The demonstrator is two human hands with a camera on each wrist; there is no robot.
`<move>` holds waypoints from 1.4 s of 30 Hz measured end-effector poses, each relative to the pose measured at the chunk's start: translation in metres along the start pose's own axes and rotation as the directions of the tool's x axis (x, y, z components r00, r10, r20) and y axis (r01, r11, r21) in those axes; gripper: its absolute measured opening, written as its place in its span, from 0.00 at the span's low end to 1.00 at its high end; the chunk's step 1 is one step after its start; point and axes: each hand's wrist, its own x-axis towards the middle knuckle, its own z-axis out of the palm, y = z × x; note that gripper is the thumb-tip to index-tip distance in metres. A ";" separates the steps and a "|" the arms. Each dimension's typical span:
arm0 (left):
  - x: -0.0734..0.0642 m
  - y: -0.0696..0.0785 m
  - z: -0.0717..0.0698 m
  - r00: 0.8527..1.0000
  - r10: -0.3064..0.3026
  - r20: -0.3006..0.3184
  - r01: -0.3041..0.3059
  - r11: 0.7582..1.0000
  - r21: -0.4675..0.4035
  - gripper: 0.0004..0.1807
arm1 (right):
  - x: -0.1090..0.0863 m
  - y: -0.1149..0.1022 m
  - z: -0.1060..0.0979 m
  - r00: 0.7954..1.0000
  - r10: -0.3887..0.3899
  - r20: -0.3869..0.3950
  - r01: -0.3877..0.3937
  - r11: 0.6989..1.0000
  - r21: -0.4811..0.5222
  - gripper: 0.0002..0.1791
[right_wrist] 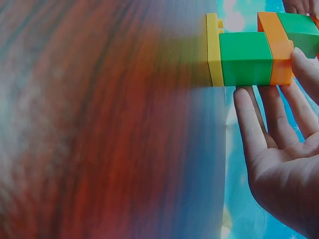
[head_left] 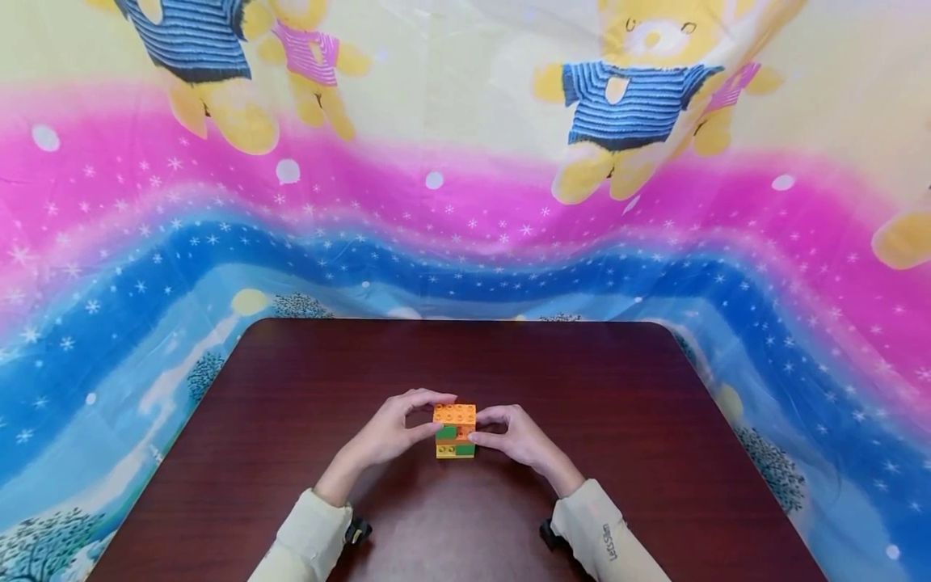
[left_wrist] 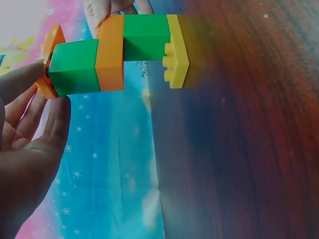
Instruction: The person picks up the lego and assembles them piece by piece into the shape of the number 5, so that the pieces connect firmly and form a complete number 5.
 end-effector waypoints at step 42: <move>-0.002 -0.015 0.021 0.980 -0.187 -0.073 0.163 0.952 -0.257 0.19 | 0.001 0.000 0.000 1.000 0.004 -0.006 -0.004 1.000 -0.018 0.18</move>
